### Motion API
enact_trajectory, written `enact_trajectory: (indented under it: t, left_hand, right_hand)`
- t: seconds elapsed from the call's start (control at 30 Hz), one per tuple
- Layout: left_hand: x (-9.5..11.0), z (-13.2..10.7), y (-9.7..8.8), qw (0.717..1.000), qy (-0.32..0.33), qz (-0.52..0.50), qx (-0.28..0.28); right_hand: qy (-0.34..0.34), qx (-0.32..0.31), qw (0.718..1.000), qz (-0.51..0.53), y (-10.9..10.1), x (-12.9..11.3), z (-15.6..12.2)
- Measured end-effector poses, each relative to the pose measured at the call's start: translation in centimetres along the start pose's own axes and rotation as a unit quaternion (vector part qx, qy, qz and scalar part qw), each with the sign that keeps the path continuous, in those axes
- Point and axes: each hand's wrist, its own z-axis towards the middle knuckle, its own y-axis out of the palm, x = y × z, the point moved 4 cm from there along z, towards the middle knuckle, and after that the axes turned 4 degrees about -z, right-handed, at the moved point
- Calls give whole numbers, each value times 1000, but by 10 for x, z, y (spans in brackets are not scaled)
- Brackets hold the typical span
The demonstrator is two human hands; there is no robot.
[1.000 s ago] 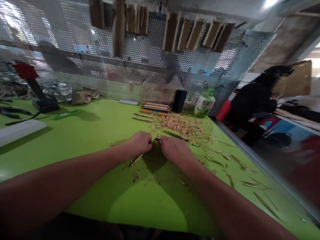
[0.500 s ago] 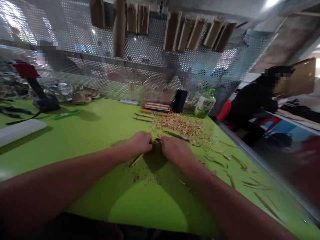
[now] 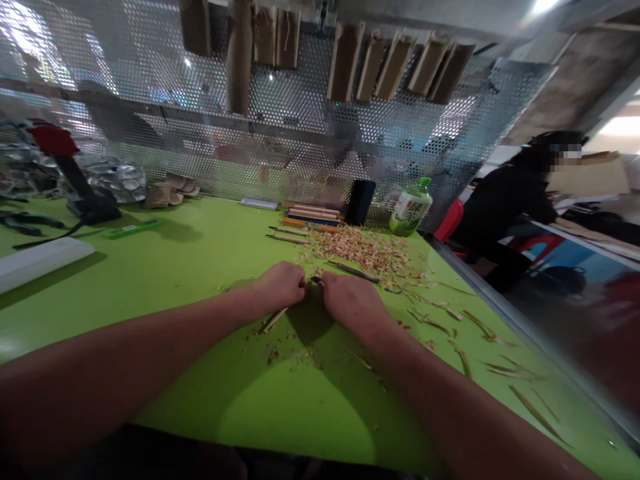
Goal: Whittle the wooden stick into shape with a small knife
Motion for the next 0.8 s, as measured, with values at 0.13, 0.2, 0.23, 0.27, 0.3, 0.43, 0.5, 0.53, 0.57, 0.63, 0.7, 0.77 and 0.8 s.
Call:
enact_trajectory:
  t: [0.13,0.2,0.23,0.27,0.3,0.43,0.5,0.53,0.57,0.63,0.7,0.77,0.8]
  left_hand:
    - [0,1,0,1000,-1,6,-1]
    - [1,0,-1,1000,1,9,1]
    - [2,-1,-2,1000,2,10,2]
    - [2,-2,-2,1000,3,12,3]
    - [3,-2,-3,1000,3,13,5]
    - [3,-2,-3,1000,5,19,7]
    - [3,-2,-3,1000,6,21,6]
    - [4,-2,-3,1000,7,22,6]
    - [4,-2,-3,1000,8,24,7]
    - [4,-2,-3,1000,11,25,8]
    - [4,-2,-3,1000,11,26,9]
    - [3,-1,-2,1000,11,26,11]
    - [2,-1,-1,1000,10,26,11]
  right_hand:
    - [-11,19,1000,-6,2,-2,-1]
    - [-23,23,999,-11,4,-3,-1]
    - [-30,24,999,-12,5,-3,0]
    - [-35,23,999,-13,6,-3,1]
    - [-39,21,999,-12,7,-3,1]
    - [-57,17,998,-4,5,-2,3]
    - [-61,4,998,-3,4,-3,4]
    - [-60,-6,998,-2,3,-2,4]
    - [-58,-15,998,-1,2,-2,5]
    - [-58,-28,998,4,1,-2,5]
    - [-56,-30,998,11,0,-2,6]
    - [-51,-33,998,21,1,-1,7]
    - [-50,-33,998,25,1,0,7]
